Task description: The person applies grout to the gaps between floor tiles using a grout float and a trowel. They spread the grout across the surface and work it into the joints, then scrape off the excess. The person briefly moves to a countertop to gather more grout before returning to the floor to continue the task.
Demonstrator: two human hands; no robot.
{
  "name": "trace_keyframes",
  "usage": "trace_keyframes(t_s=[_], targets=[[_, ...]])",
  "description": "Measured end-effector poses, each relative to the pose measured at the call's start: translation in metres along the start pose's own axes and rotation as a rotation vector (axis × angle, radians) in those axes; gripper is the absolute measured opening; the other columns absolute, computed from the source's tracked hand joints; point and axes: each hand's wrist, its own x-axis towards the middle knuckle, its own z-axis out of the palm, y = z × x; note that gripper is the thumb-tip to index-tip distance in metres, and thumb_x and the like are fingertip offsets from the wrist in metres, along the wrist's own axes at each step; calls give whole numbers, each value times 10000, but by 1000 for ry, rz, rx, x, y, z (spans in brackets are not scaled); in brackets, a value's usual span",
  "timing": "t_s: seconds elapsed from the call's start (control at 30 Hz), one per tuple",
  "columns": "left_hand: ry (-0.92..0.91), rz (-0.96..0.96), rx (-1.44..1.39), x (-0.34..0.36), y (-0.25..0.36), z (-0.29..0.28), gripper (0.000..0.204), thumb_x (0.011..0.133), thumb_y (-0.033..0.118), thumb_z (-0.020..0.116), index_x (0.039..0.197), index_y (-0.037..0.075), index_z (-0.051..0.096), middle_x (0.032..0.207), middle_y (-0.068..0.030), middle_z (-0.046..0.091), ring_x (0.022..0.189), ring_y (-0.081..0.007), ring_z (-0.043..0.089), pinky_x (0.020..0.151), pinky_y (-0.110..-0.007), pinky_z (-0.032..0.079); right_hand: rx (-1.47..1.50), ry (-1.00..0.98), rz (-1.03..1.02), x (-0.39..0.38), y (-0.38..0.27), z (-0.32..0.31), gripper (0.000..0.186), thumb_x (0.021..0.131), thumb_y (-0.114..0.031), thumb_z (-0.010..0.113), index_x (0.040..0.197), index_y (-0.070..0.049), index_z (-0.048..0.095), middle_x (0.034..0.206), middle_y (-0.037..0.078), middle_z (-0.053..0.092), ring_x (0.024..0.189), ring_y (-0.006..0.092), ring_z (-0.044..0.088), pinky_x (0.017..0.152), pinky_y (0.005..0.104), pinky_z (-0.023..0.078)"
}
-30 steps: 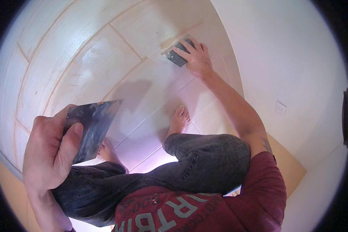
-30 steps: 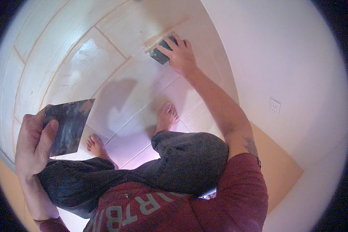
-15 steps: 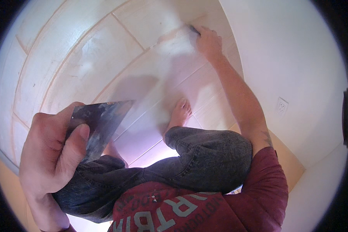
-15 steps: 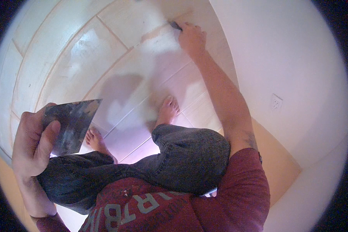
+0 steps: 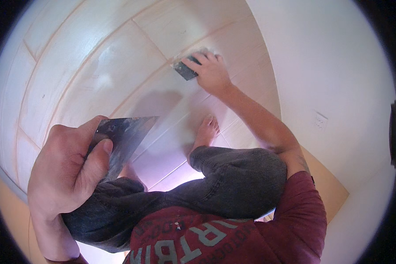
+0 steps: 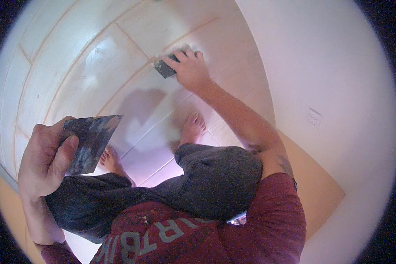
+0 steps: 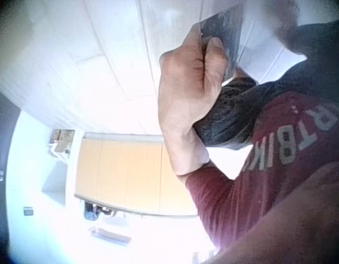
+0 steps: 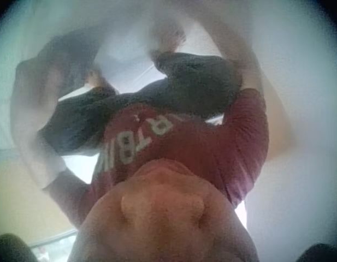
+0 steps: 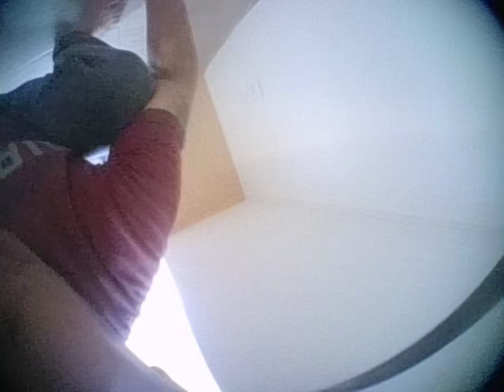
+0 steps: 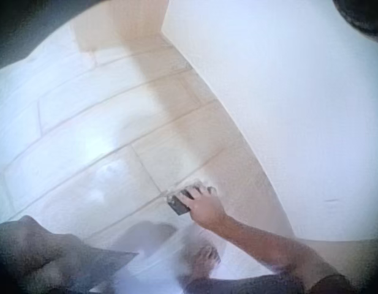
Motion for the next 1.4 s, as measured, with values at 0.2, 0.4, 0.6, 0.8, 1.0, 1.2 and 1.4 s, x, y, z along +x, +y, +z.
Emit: trace_keyframes(t_s=[0.2,0.4,0.6,0.8,1.0,1.2,1.4], targets=[[35,47,92,-2,7,7,144,997,118,562,970,-14,614,626,-177,568,550,-400,591,561,-428,464,-36,220,-175,9,24,27,743,800,2,682,1462,-333,635,1430,83,590,1331,349,519,1067,556,425],[-8,-7,-133,0,-8,-4,147,984,112,563,1002,-16,634,646,-194,608,585,-412,636,585,-426,502,-69,-46,-145,-15,31,31,615,873,-94,645,1440,-331,653,1408,94,606,1301,338,555,1069,570,440],[-50,-13,-89,-1,-8,-5,157,985,129,566,983,-11,637,643,-184,627,593,-407,654,592,-427,513,-6,135,375,34,72,0,527,932,-107,605,1420,-299,666,1300,80,686,1248,361,606,1020,578,484],[-70,19,-63,7,-14,-4,154,987,134,570,959,-8,623,644,-182,632,601,-397,668,590,-431,509,-4,-51,291,70,46,-6,536,901,-101,630,1411,-261,670,1278,113,684,1162,381,631,954,577,524],[-57,31,-109,3,-15,-8,122,966,105,592,960,-14,621,648,-180,639,622,-401,677,596,-436,514,-36,-14,48,23,-20,9,511,885,-108,647,1364,-283,691,1194,78,675,1124,325,614,880,523,488],[-63,37,-93,0,-18,-9,118,958,94,596,965,-21,623,663,-182,648,641,-419,671,605,-447,517,23,-52,-64,11,-16,0,563,857,-66,645,1382,-267,686,1303,86,648,1224,339,574,957,494,450],[-77,11,-71,-2,-16,-8,133,953,105,603,962,-26,625,666,-196,648,650,-427,673,611,-459,516,-46,175,-201,19,0,21,505,908,-109,618,1388,-251,685,1345,121,639,1246,347,574,1016,530,447]])
